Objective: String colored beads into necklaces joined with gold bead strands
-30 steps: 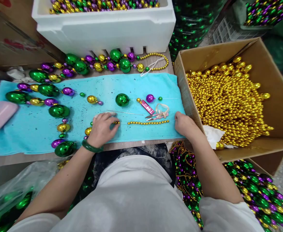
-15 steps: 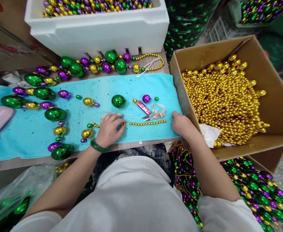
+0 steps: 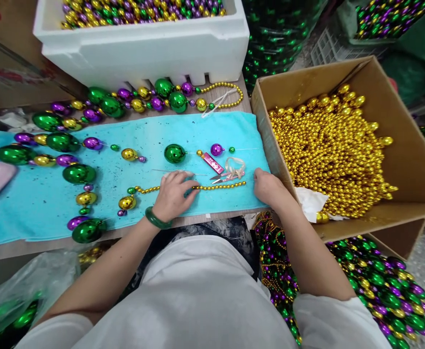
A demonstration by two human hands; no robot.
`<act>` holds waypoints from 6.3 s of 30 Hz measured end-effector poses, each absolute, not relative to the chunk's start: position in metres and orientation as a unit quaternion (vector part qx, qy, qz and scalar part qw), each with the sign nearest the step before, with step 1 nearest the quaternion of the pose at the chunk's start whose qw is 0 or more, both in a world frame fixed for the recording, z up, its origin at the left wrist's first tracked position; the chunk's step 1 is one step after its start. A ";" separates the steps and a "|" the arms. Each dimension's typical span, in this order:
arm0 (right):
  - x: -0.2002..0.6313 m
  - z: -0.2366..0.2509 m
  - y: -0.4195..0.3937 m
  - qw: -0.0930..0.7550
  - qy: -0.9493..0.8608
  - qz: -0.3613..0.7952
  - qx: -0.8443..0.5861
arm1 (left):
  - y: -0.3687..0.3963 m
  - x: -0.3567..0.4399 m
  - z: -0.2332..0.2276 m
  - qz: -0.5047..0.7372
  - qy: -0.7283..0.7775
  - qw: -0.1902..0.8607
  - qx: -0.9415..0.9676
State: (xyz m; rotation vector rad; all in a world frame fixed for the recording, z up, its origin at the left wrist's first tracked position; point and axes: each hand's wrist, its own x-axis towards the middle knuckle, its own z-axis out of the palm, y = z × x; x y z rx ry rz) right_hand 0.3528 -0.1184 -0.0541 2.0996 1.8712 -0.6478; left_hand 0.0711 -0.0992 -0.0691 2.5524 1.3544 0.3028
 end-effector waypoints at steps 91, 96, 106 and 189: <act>0.353 -0.053 -0.122 0.093 0.640 -0.258 0.718 | -0.107 0.176 -0.072 0.094 0.373 0.078 0.920; 0.352 -0.050 -0.123 0.092 0.638 -0.263 0.718 | -0.107 0.170 -0.067 0.079 0.397 0.063 0.912; 0.354 -0.043 -0.125 0.042 0.643 -0.276 0.714 | -0.111 0.177 -0.063 0.129 0.377 0.119 0.910; 0.286 -0.052 -0.159 -0.419 0.219 -0.657 0.588 | -0.095 0.143 -0.052 0.288 0.491 0.443 0.692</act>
